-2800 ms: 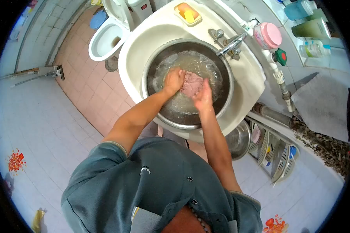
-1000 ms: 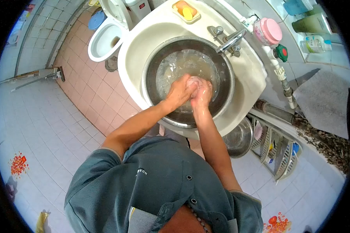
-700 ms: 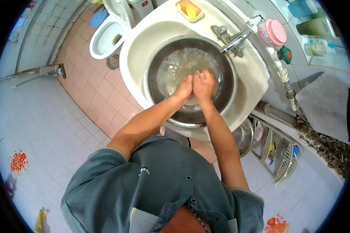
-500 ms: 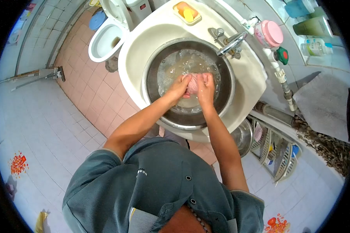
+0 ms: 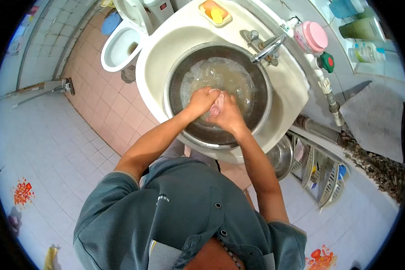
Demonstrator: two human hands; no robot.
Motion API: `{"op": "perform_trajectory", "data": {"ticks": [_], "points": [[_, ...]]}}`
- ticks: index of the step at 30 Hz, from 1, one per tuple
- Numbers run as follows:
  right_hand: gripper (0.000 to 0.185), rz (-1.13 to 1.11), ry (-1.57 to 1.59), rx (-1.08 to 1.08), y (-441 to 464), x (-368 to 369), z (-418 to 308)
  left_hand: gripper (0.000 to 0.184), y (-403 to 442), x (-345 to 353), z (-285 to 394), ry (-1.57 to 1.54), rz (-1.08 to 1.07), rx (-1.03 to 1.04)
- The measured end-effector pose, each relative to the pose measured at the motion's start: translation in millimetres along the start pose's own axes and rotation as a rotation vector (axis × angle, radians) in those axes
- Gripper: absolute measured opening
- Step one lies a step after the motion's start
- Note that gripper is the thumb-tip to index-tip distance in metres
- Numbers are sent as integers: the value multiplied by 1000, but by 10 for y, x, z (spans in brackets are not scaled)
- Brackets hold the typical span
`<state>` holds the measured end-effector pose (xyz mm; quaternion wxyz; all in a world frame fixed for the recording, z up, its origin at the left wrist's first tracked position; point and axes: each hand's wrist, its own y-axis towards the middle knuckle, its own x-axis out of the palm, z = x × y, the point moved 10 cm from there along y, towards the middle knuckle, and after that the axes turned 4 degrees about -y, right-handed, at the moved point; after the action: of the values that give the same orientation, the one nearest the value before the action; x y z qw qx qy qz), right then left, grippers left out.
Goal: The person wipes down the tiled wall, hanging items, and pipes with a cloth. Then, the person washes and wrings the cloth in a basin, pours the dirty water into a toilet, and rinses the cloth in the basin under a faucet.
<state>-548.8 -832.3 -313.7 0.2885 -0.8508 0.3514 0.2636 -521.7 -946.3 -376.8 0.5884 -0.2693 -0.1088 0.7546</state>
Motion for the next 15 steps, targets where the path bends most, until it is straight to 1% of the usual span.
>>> {"op": "perform_trajectory", "data": {"ticks": [1, 2, 3, 4, 5, 6, 7, 8, 9, 10, 11, 12, 13, 14, 15], "points": [[72, 0, -42, 72, 40, 18, 36, 45, 5, -26, 60, 0, 0, 4], [68, -49, -101, 166, 103, 176, 245, 52, -15, -18, 60, 18, -61, -97], [68, -47, -100, 163, 142, 273, 381, 59, -53, -17, 48, 37, -123, -199], [53, -141, 173, 247, 129, 464, 597, 59, -30, -128, 111, 37, -123, -200], [39, -234, 447, 330, 91, 632, 703, 61, 4, -179, 126, 72, -244, -225], [39, -236, 447, 331, 54, 584, 633, 63, -1, -172, 100, 106, -365, -250], [32, -328, 935, 431, -64, 674, 513, 63, 8, -177, 35, 105, -365, -251], [25, -413, 1428, 521, -151, 727, 318, 69, 50, -179, 131, -116, -324, -112], [25, -415, 1426, 523, -159, 715, 286, 78, 78, -233, 225, -336, -277, 28], [23, -542, 1698, 540, -183, 767, 94, 84, 13, -36, 240, -672, -538, -23], [21, -674, 1970, 552, -220, 776, -111, 84, 19, 18, 230, -675, -536, -24], [21, -675, 1968, 553, -220, 792, -171, 83, -80, 206, 445, -937, -737, 52], [19, -726, 1948, 574, -236, 847, -267, 82, -196, 289, 668, -1197, -939, 136], [17, -776, 1928, 597, -262, 898, -328, 61, -207, 300, 707, -1206, -889, 120], [17, -773, 1927, 602, -270, 916, -332, 61, -151, 346, 624, -1210, -890, 118]]}}
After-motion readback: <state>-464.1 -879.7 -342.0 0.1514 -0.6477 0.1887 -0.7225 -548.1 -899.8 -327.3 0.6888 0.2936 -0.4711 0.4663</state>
